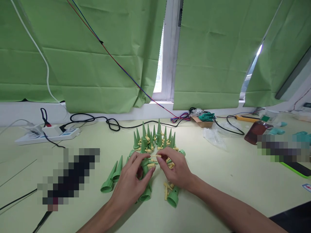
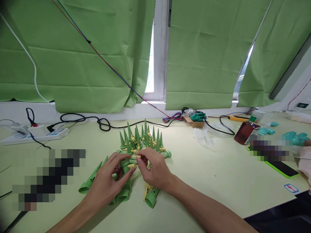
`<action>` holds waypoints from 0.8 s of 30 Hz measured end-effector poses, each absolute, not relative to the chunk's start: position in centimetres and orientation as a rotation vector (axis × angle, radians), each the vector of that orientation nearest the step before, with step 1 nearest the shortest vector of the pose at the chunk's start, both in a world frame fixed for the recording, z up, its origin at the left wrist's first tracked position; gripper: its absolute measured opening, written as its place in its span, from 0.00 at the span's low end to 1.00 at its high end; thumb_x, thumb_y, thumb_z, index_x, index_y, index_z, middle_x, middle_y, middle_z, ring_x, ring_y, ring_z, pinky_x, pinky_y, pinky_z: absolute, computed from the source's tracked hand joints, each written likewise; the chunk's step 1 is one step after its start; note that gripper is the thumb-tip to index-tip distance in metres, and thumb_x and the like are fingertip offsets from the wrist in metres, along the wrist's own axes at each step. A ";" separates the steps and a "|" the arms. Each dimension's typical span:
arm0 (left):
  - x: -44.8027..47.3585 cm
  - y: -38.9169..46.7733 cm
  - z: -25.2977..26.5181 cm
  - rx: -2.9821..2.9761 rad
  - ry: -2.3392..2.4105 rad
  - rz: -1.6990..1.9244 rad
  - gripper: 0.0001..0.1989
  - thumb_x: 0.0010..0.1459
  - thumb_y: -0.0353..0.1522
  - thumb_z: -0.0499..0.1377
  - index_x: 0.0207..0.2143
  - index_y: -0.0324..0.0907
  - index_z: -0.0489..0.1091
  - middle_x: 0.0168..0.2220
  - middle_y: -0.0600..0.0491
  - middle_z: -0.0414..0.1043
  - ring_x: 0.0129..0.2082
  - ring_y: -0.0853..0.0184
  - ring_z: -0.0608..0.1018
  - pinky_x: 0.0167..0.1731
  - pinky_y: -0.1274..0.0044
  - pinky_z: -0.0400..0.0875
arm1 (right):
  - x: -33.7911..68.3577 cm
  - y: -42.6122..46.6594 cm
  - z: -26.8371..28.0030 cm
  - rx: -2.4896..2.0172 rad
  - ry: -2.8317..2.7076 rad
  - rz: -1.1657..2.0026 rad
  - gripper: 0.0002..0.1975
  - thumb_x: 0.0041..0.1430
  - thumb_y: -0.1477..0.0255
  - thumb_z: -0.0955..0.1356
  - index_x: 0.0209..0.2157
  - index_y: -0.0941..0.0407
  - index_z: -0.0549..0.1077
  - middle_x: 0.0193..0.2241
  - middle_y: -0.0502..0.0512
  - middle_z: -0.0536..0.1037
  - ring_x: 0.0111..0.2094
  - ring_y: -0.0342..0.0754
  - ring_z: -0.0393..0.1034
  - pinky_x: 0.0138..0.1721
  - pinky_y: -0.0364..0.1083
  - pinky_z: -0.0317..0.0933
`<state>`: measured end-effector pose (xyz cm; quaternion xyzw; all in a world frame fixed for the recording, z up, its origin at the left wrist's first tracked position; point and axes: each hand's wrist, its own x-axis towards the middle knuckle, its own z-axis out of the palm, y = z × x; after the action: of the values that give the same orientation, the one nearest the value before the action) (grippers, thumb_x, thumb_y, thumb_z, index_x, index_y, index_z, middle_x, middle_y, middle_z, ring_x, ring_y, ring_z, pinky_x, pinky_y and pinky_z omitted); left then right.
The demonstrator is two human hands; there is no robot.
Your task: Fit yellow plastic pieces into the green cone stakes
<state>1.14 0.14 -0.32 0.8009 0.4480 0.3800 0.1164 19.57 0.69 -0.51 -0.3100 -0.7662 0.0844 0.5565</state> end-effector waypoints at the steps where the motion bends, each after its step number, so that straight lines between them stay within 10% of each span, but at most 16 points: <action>1: 1.1 0.1 -0.3 2.337 1.316 1.112 0.12 0.63 0.38 0.56 0.47 0.46 0.67 0.37 0.54 0.66 0.21 0.72 0.67 0.24 0.76 0.68 | 19.6 0.7 -0.5 -0.735 -1.803 0.198 0.05 0.64 0.75 0.63 0.38 0.55 0.70 0.30 0.54 0.74 0.29 0.45 0.68 0.31 0.45 0.64; 24: 1.2 -0.1 0.2 2.330 1.243 1.102 0.07 0.65 0.35 0.54 0.38 0.44 0.70 0.34 0.55 0.65 0.22 0.72 0.68 0.23 0.78 0.65 | 19.6 0.6 -0.6 -0.726 -1.902 0.281 0.03 0.55 0.77 0.64 0.29 0.55 0.67 0.20 0.46 0.65 0.20 0.41 0.59 0.23 0.41 0.56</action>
<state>1.19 -0.06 0.17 0.8062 0.4302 0.3814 0.1395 19.62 0.58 -0.63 -0.3025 -0.7923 0.1170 0.5167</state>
